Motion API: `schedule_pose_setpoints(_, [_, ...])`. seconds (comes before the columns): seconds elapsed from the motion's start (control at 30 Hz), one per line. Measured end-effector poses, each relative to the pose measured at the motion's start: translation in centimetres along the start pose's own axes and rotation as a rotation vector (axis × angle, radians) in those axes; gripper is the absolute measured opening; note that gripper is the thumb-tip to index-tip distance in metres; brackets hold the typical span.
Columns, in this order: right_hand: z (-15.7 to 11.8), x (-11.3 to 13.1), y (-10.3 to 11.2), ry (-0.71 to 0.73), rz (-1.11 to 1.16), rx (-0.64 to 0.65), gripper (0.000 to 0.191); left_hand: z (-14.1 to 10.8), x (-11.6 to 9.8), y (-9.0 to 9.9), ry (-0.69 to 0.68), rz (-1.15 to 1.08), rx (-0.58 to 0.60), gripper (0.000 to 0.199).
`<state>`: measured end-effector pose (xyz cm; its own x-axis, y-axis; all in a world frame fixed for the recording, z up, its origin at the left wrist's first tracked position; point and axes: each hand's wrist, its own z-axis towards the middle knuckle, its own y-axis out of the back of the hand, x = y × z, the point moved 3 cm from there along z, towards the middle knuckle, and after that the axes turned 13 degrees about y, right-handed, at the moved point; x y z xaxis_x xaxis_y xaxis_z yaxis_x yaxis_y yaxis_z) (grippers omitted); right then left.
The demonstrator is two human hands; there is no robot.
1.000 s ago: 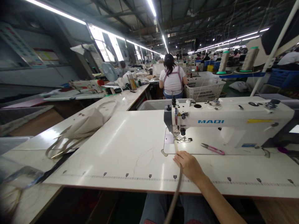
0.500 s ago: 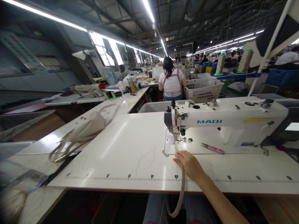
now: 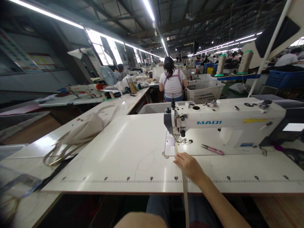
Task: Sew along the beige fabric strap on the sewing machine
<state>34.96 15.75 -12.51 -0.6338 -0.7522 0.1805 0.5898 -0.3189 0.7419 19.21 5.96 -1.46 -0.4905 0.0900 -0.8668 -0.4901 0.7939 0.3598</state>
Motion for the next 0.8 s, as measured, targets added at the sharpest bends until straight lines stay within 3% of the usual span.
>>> schedule_pose_setpoints(0.1, [-0.1, 0.0, 0.1, 0.025, 0.001, -0.017, 0.02, 3.1, 1.5, 3.5, 0.001, 0.058, -0.136, 0.032])
schedule_pose_setpoints(0.2, [-0.3, -0.1, 0.0, 0.036, 0.009, -0.021, 0.02, 6.6, 4.4, 6.4, 0.027, 0.32, -0.548, 0.031])
schedule_pose_setpoints(0.27, [-0.3, -0.2, -0.1, 0.028, 0.02, -0.014, 0.021, 8.7, 6.4, 7.0, -0.004, 0.525, -0.673, 0.036])
schedule_pose_setpoints(0.37, [-0.3, 0.0, 0.0, 0.03, 0.034, -0.002, 0.022, 11.1, 8.4, 6.8, -0.075, 0.683, -0.642, 0.045])
schedule_pose_setpoints(0.47, [-0.1, 0.1, 0.3, 0.051, 0.049, 0.002, 0.021, 12.5, 9.0, 6.4, -0.099, 0.731, -0.611, 0.038])
schedule_pose_setpoints(0.8, [-0.2, -0.2, 0.5, 0.011, 0.048, 0.036, 0.018, 13.0, 8.9, 6.3, -0.116, 0.704, -0.633, 0.03])
